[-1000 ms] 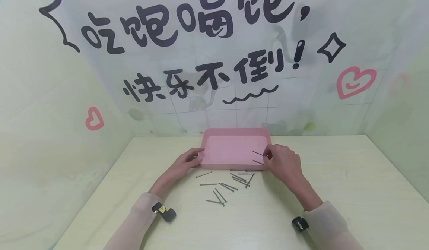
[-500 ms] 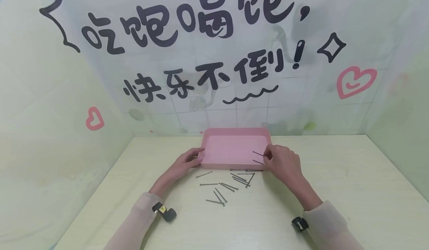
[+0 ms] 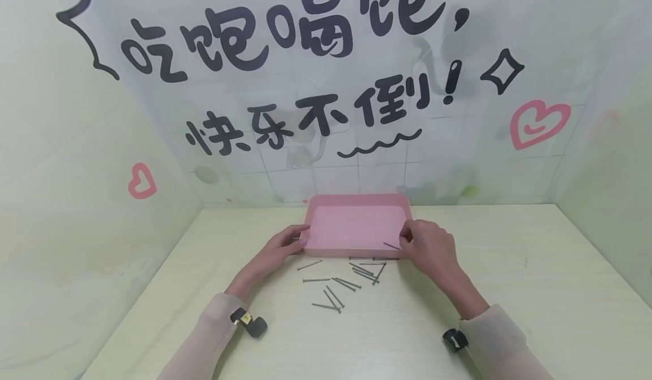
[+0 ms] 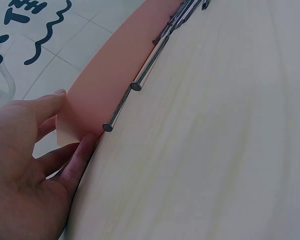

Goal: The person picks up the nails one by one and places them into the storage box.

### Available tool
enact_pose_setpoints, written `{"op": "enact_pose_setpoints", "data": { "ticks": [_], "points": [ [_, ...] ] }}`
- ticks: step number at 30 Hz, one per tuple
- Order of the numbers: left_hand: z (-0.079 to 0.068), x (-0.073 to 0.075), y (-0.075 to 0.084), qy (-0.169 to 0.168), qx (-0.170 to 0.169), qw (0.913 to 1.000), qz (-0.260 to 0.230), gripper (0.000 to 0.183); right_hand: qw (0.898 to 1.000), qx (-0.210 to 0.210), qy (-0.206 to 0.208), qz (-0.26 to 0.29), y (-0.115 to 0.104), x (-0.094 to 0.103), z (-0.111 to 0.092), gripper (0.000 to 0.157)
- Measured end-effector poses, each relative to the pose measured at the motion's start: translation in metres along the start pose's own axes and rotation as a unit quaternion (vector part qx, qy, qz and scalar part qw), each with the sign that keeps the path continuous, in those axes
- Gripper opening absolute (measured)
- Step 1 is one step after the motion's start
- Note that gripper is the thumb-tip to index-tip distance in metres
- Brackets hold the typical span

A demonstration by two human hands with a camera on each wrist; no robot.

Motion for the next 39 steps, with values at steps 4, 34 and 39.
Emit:
{"op": "enact_pose_setpoints", "data": {
  "ticks": [4,34,39],
  "points": [
    [0.000,0.001,0.000,0.002,0.001,1.0000,0.001,0.050,1.000,0.002,-0.007,0.004,-0.001,-0.001,0.001,0.005],
    [0.001,0.000,-0.002,-0.001,0.003,1.0000,-0.009,0.051,0.962,0.049,-0.268,0.025,-0.017,-0.064,-0.022,0.027],
    [0.001,0.000,-0.002,0.000,0.005,1.0000,-0.006,0.051,0.963,0.044,-0.265,0.020,-0.015,-0.064,-0.022,0.022]
  ]
}}
Point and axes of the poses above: each hand's wrist, its own z-axis towards the middle knuckle, its own x-axis out of the back of the hand, y = z × x, the point moved 10 cm from there along z, towards the middle knuckle, and after that the axes turned 6 degrees about z, right-handed, at the moved point
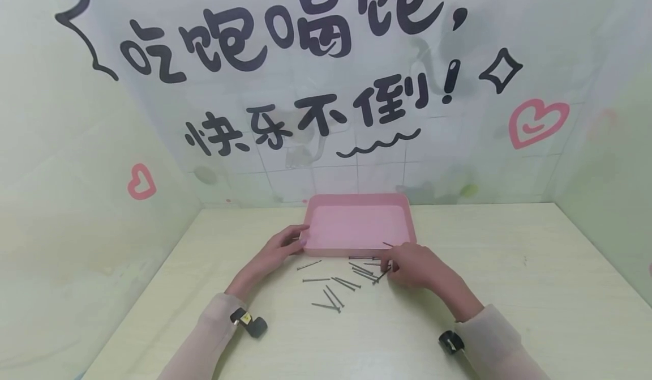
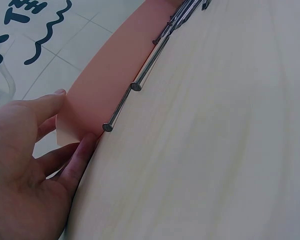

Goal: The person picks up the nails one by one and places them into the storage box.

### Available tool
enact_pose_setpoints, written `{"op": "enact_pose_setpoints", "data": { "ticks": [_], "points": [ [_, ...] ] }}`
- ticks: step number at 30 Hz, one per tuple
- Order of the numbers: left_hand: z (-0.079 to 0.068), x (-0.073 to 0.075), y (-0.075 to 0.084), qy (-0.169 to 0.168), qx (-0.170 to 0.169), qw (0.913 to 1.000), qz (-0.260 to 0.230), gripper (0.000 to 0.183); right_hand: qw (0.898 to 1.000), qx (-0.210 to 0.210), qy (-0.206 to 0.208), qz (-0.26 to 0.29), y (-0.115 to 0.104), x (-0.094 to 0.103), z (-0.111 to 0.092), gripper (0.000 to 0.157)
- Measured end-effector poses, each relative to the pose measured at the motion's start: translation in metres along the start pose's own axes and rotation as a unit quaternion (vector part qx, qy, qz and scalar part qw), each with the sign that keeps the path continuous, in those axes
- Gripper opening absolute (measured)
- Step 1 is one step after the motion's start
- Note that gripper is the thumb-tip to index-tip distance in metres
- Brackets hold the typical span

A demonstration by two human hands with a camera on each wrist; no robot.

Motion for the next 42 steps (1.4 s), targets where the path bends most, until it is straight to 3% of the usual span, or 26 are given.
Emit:
{"op": "enact_pose_setpoints", "data": {
  "ticks": [15,42],
  "points": [
    [-0.0004,0.0005,0.0030,0.003,-0.005,1.0000,0.001,0.050,0.999,0.001,0.009,-0.037,0.0023,0.0003,0.0011,0.020],
    [-0.0023,0.0007,0.0063,0.001,-0.008,1.0000,0.006,0.050,0.998,-0.001,0.014,-0.055,0.0002,0.0016,0.0007,0.022]
  ]
}}
Point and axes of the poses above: each hand's wrist, its own z-axis towards the middle knuckle, its own x-axis out of the back of the hand, y = z × x, the point moved 10 cm from there along z, towards the middle knuckle, and after that the axes turned 6 degrees about z, right-handed, at the moved point
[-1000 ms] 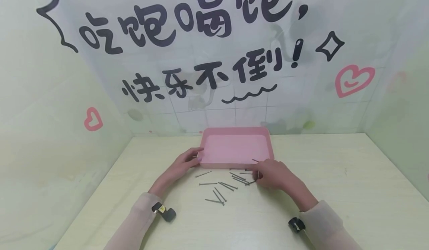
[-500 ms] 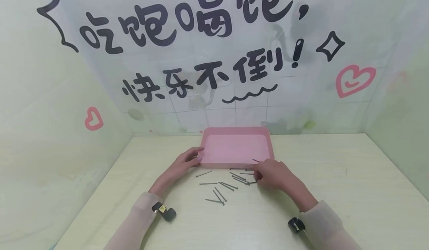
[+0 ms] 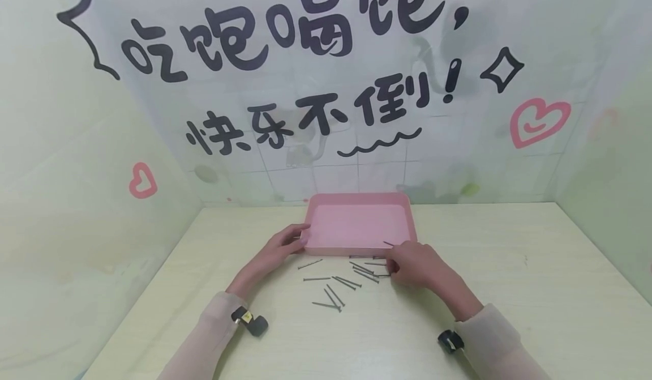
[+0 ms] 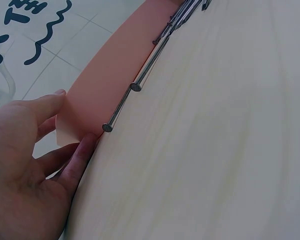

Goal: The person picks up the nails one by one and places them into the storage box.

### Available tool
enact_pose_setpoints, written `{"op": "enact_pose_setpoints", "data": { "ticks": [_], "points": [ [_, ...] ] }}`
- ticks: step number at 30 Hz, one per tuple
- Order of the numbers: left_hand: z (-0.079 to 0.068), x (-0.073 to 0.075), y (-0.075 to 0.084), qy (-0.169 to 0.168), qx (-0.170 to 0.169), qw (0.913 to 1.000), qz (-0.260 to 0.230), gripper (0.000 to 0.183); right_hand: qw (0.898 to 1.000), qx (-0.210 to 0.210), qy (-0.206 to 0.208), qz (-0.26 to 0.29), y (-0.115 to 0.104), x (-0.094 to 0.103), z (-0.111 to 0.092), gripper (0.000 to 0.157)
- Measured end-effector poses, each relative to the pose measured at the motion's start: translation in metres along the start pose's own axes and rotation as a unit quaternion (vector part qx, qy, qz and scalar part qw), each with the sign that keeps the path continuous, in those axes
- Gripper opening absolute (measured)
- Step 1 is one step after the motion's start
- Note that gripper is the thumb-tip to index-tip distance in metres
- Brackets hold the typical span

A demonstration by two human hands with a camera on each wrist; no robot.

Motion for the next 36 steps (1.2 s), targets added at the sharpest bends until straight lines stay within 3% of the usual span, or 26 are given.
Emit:
{"op": "enact_pose_setpoints", "data": {
  "ticks": [36],
  "points": [
    [0.001,-0.001,-0.001,0.001,-0.002,1.0000,0.001,0.050,1.000,0.004,0.026,0.007,-0.004,0.010,0.002,0.013]
  ]
}}
Point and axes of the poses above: each hand's wrist, its own z-axis towards the middle knuckle, its own x-axis out of the back of the hand, y = z × x, the point moved 10 cm from there along z, towards the middle knuckle, and after that the axes turned 6 degrees about z, right-handed, at the moved point
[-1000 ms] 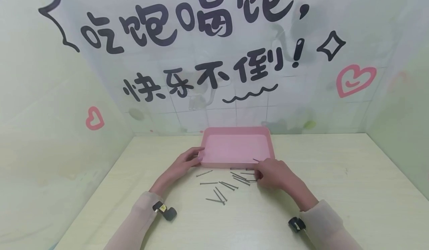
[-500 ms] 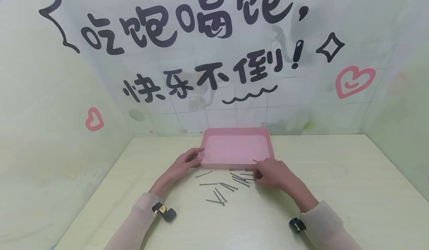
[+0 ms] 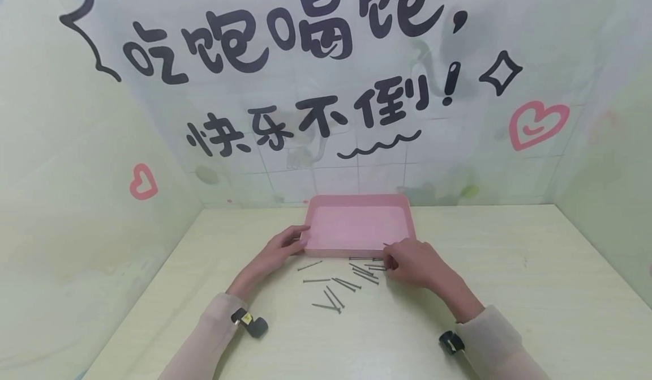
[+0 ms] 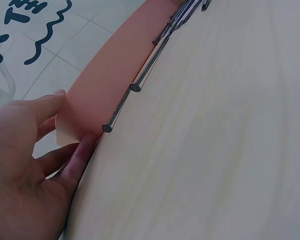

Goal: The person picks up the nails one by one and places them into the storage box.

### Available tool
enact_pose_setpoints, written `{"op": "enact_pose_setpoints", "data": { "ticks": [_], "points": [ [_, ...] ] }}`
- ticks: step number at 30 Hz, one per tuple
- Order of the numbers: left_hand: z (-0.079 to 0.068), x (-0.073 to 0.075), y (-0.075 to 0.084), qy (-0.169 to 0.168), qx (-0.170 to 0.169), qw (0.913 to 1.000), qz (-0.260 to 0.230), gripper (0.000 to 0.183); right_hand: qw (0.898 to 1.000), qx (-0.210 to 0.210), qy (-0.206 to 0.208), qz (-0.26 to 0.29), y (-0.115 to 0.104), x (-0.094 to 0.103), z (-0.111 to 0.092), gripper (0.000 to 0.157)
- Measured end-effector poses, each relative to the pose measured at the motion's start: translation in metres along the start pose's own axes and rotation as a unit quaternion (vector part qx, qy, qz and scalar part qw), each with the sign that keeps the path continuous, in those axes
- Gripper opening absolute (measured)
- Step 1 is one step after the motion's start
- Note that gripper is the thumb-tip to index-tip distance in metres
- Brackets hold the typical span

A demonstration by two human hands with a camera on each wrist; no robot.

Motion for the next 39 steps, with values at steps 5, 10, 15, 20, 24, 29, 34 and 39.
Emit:
{"op": "enact_pose_setpoints", "data": {
  "ticks": [5,10,15,20,24,29,34,39],
  "points": [
    [0.000,-0.001,-0.002,-0.003,0.004,1.0000,-0.006,0.050,1.000,0.006,0.009,-0.006,-0.003,0.003,-0.001,0.015],
    [0.000,-0.001,-0.002,-0.005,0.002,0.9999,-0.010,0.050,1.000,0.007,0.021,-0.013,-0.004,0.005,-0.002,0.014],
    [0.000,-0.001,-0.003,-0.004,0.001,0.9999,-0.009,0.050,0.999,0.007,0.039,-0.022,-0.002,0.009,-0.001,0.011],
    [0.001,-0.001,-0.004,-0.003,-0.003,1.0000,-0.008,0.050,0.998,0.011,0.049,-0.026,-0.002,0.011,-0.001,0.010],
    [0.001,-0.001,-0.003,-0.002,-0.002,1.0000,-0.007,0.050,0.998,0.010,0.053,-0.029,-0.001,0.012,-0.001,0.009],
    [0.001,-0.001,-0.004,-0.001,-0.004,1.0000,-0.003,0.049,0.998,0.009,0.061,-0.030,-0.001,0.014,-0.001,0.009],
    [0.001,-0.001,-0.003,-0.001,-0.002,1.0000,-0.005,0.049,0.997,0.007,0.068,-0.029,-0.001,0.017,-0.001,0.006],
    [0.001,0.000,-0.002,-0.002,-0.003,1.0000,-0.006,0.049,0.997,0.002,0.076,-0.032,0.000,0.020,-0.001,0.005]
  ]
}}
Point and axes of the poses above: each hand's wrist, its own z-axis towards the middle knuckle, its own x-axis out of the back of the hand, y = z × x, the point moved 10 cm from there along z, towards the middle knuckle, and after that the axes turned 6 degrees about z, right-handed, at the moved point
